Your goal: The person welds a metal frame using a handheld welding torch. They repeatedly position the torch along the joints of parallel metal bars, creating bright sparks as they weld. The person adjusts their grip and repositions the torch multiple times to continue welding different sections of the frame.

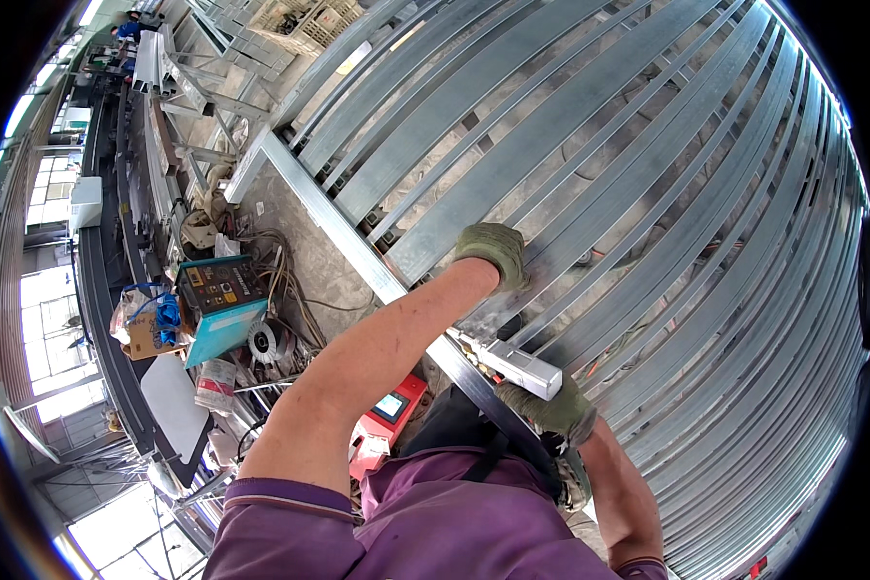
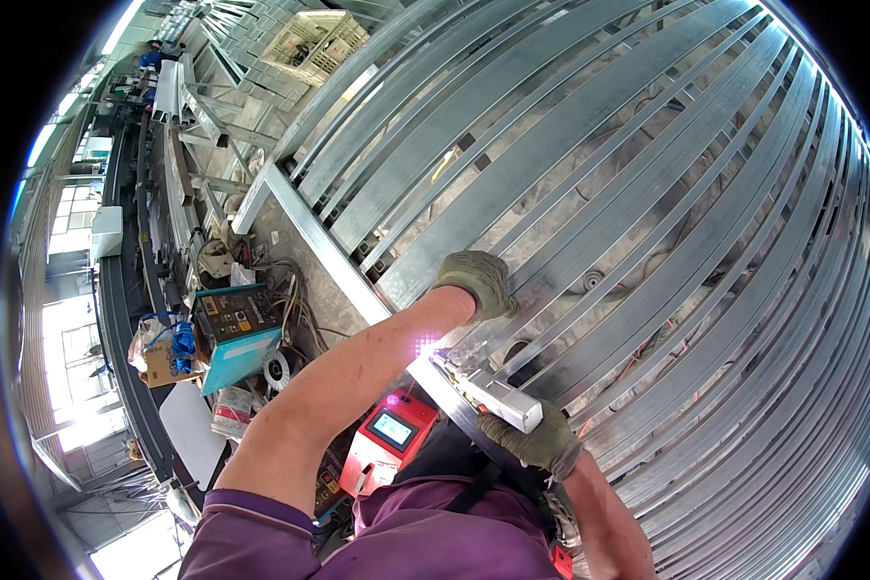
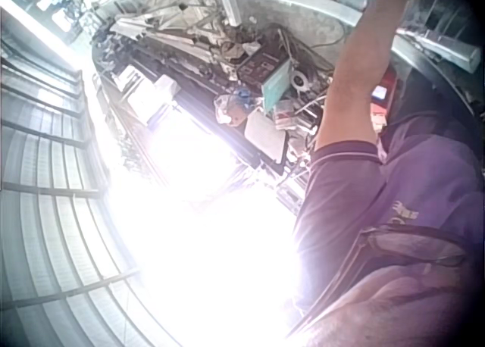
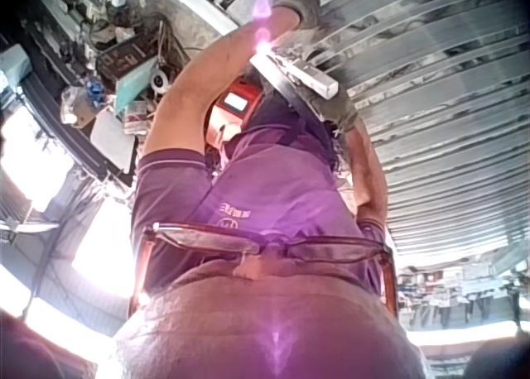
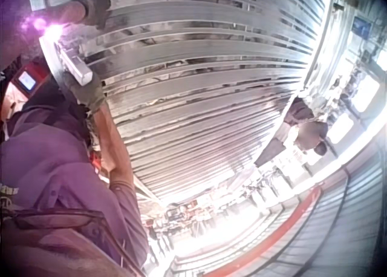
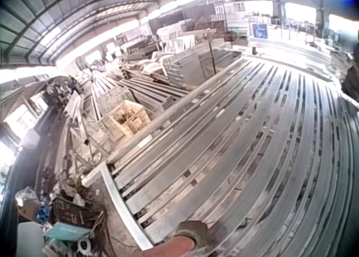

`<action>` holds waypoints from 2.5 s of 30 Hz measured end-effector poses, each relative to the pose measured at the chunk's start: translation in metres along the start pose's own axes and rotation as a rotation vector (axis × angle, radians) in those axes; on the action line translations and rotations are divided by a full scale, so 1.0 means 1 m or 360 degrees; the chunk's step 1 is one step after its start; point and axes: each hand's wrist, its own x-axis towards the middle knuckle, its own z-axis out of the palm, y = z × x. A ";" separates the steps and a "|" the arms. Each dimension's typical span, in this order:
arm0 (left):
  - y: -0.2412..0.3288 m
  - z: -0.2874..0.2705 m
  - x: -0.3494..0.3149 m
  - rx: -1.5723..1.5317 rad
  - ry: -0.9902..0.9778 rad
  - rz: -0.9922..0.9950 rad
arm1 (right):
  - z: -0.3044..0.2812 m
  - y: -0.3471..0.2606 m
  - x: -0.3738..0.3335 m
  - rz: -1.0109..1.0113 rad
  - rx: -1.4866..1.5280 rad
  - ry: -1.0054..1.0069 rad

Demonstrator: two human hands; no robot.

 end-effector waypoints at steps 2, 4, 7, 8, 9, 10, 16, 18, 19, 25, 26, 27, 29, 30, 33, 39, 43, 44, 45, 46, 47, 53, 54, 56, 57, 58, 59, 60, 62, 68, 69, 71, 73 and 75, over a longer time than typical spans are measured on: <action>0.000 0.000 0.000 -0.0007 0.0002 0.0006 | 0.000 0.003 0.000 -0.0024 0.0010 0.0008; 0.001 -0.002 -0.001 -0.0015 -0.0009 0.0004 | 0.001 0.007 0.001 -0.0068 0.0002 0.0024; 0.001 -0.004 -0.003 -0.0025 -0.0035 -0.0008 | 0.001 0.008 0.000 -0.0087 -0.0021 0.0039; 0.001 -0.004 -0.003 -0.0029 -0.0038 -0.0009 | 0.000 0.007 0.000 -0.0043 -0.0018 0.0029; 0.000 -0.004 -0.003 -0.0032 -0.0041 -0.0011 | -0.001 0.006 -0.001 0.0001 -0.0015 0.0019; 0.001 -0.004 -0.003 -0.0029 -0.0043 -0.0013 | -0.001 0.007 -0.001 0.0024 -0.0018 0.0011; 0.002 -0.005 -0.003 -0.0020 -0.0036 -0.0014 | -0.001 0.013 0.000 -0.0023 0.0037 0.0009; 0.002 -0.005 -0.003 -0.0018 -0.0037 -0.0012 | 0.000 0.017 0.001 -0.0043 0.0081 0.0007; 0.001 -0.005 -0.002 -0.0010 -0.0042 -0.0011 | 0.000 0.014 0.001 -0.0015 0.0085 0.0001; 0.000 -0.003 -0.001 -0.0001 -0.0039 0.0004 | -0.004 -0.006 -0.004 0.0066 0.0078 -0.0028; 0.000 -0.003 -0.001 0.0002 -0.0041 0.0004 | -0.004 -0.007 -0.005 0.0068 0.0091 -0.0021; 0.000 -0.003 -0.001 0.0005 -0.0042 0.0004 | -0.004 -0.008 -0.006 0.0069 0.0104 -0.0015; 0.002 -0.006 -0.002 0.0012 -0.0061 -0.0001 | -0.006 -0.010 -0.005 0.0083 0.0050 -0.0052; 0.003 -0.008 -0.003 0.0015 -0.0071 -0.0003 | -0.007 -0.011 -0.005 0.0090 0.0024 -0.0071; 0.001 -0.005 -0.002 0.0012 -0.0064 -0.0008 | -0.007 -0.014 -0.005 0.0115 0.0084 -0.0088; 0.002 -0.007 -0.001 -0.0003 -0.0099 -0.0012 | -0.007 0.003 -0.004 0.0087 0.0124 -0.0106; 0.001 -0.005 -0.001 -0.0016 -0.0070 -0.0014 | -0.008 0.002 -0.006 0.0057 0.0060 -0.0103; 0.001 -0.004 -0.001 -0.0015 -0.0057 -0.0020 | -0.008 -0.004 -0.006 0.0074 0.0123 -0.0112; 0.001 -0.003 -0.001 -0.0013 -0.0044 -0.0027 | -0.009 -0.009 -0.007 0.0091 0.0187 -0.0121; 0.001 -0.002 0.000 -0.0018 -0.0032 -0.0025 | -0.009 -0.010 -0.007 0.0095 0.0192 -0.0118; 0.001 -0.002 0.000 -0.0023 -0.0019 -0.0024 | -0.010 -0.010 -0.008 0.0098 0.0197 -0.0114; 0.001 -0.001 -0.001 -0.0009 0.0000 -0.0015 | -0.011 -0.016 -0.010 0.0186 0.0138 -0.0113; 0.001 -0.002 -0.001 -0.0007 -0.0001 -0.0011 | -0.010 -0.007 -0.009 0.0132 0.0166 -0.0099; 0.002 -0.003 -0.003 -0.0016 -0.0006 -0.0016 | -0.011 0.001 -0.008 0.0083 0.0082 -0.0101; 0.002 -0.004 -0.003 -0.0021 -0.0009 -0.0019 | -0.011 0.003 -0.009 0.0058 0.0040 -0.0101; 0.002 -0.004 -0.003 -0.0020 -0.0011 -0.0021 | -0.010 0.002 -0.009 0.0051 0.0045 -0.0090; 0.001 -0.004 -0.003 -0.0019 -0.0014 -0.0023 | -0.010 0.001 -0.009 0.0043 0.0050 -0.0079; 0.001 -0.004 -0.003 -0.0019 -0.0017 -0.0024 | -0.010 0.000 -0.010 0.0036 0.0056 -0.0068; 0.002 -0.005 -0.003 -0.0015 -0.0027 -0.0019 | -0.008 0.006 -0.009 0.0065 0.0157 -0.0070; 0.001 -0.003 -0.001 -0.0020 -0.0029 -0.0019 | -0.008 0.015 -0.008 0.0168 0.0299 -0.0118; 0.002 -0.004 -0.002 -0.0024 -0.0032 -0.0019 | -0.008 0.020 -0.008 0.0178 0.0334 -0.0127; 0.001 -0.004 -0.003 -0.0022 -0.0037 -0.0024 | -0.009 0.009 -0.008 0.0191 0.0318 -0.0140; 0.002 -0.006 -0.004 -0.0019 -0.0040 -0.0026 | -0.009 0.010 -0.007 0.0240 0.0415 -0.0166; 0.003 -0.007 -0.005 -0.0015 -0.0042 -0.0025 | -0.008 0.027 -0.005 0.0325 0.0624 -0.0205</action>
